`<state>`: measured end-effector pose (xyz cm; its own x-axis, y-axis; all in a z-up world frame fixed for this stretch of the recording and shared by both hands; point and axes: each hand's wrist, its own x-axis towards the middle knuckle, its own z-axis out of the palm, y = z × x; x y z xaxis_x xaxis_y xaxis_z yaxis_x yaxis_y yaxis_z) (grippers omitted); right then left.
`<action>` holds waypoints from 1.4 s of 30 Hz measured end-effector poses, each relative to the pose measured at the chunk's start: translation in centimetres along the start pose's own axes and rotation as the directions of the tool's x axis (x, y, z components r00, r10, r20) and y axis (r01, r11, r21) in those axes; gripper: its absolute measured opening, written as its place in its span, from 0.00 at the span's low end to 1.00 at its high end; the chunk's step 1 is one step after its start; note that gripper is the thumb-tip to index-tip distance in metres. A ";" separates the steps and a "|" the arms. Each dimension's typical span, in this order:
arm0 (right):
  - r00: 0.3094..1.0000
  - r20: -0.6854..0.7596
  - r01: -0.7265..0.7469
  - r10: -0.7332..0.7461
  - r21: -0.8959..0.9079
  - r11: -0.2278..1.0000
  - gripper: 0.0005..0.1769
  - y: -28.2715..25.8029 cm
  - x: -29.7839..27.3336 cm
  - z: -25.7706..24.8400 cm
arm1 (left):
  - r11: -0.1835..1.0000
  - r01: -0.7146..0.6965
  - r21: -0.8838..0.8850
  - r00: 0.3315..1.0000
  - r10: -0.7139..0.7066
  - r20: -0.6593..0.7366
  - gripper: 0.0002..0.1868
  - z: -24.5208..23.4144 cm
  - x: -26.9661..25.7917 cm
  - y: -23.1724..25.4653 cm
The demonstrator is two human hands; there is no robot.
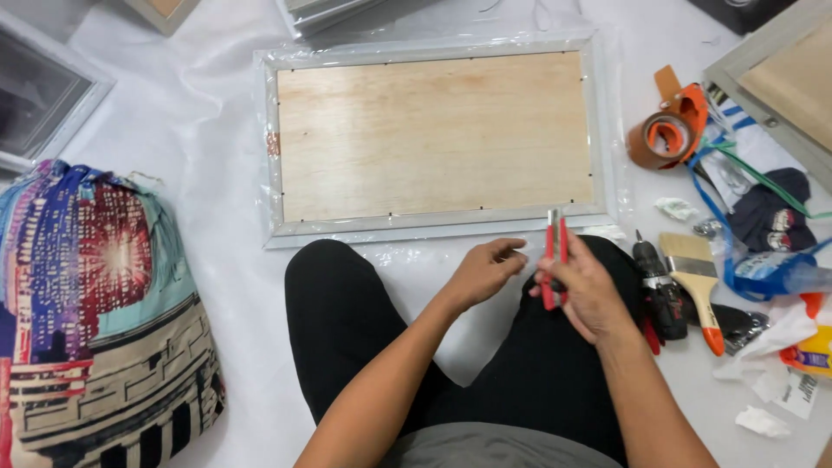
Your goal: Preparing a picture frame by unwrapping it, inserting a wooden backing, and trimming excess plastic with a utility knife
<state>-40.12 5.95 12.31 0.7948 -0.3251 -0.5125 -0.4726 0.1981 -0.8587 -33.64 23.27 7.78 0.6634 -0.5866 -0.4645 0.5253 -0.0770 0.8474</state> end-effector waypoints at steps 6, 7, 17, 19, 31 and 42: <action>0.974 0.205 0.056 -0.098 0.197 0.979 0.43 2.8 0.3 0.4 | 0.895 0.218 0.388 0.954 -0.112 -0.277 0.32 -2.4 1.4 -3.8; 0.976 0.183 0.082 -0.115 0.176 0.981 0.38 3.5 1.1 0.2 | 0.946 0.213 0.245 0.948 -0.140 -0.285 0.32 -2.3 0.9 -2.6; 0.998 -0.034 0.056 -0.056 -0.001 0.998 0.19 2.8 1.1 1.2 | 0.999 0.022 -0.036 0.994 -0.026 -0.111 0.29 -1.5 -0.9 0.7; 0.998 -0.050 0.040 -0.042 -0.035 0.999 0.21 3.2 1.2 1.4 | 0.998 0.008 -0.063 0.997 -0.013 -0.081 0.30 -1.4 -1.0 0.7; 0.992 0.036 0.121 -0.119 -0.060 0.991 0.17 2.7 1.3 2.2 | 0.976 -0.037 0.216 0.996 0.054 -0.070 0.30 -1.8 1.6 -2.9; 0.996 -0.066 0.064 -0.059 0.068 0.996 0.14 1.8 1.0 2.7 | 0.557 0.077 0.827 0.994 0.019 -0.105 0.35 -3.0 0.9 -2.6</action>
<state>-39.21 8.48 10.24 0.7947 -0.3964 -0.4598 -0.3939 0.2397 -0.8874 -32.78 25.36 4.37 0.7257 -0.5001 -0.4725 -0.0977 -0.7548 0.6487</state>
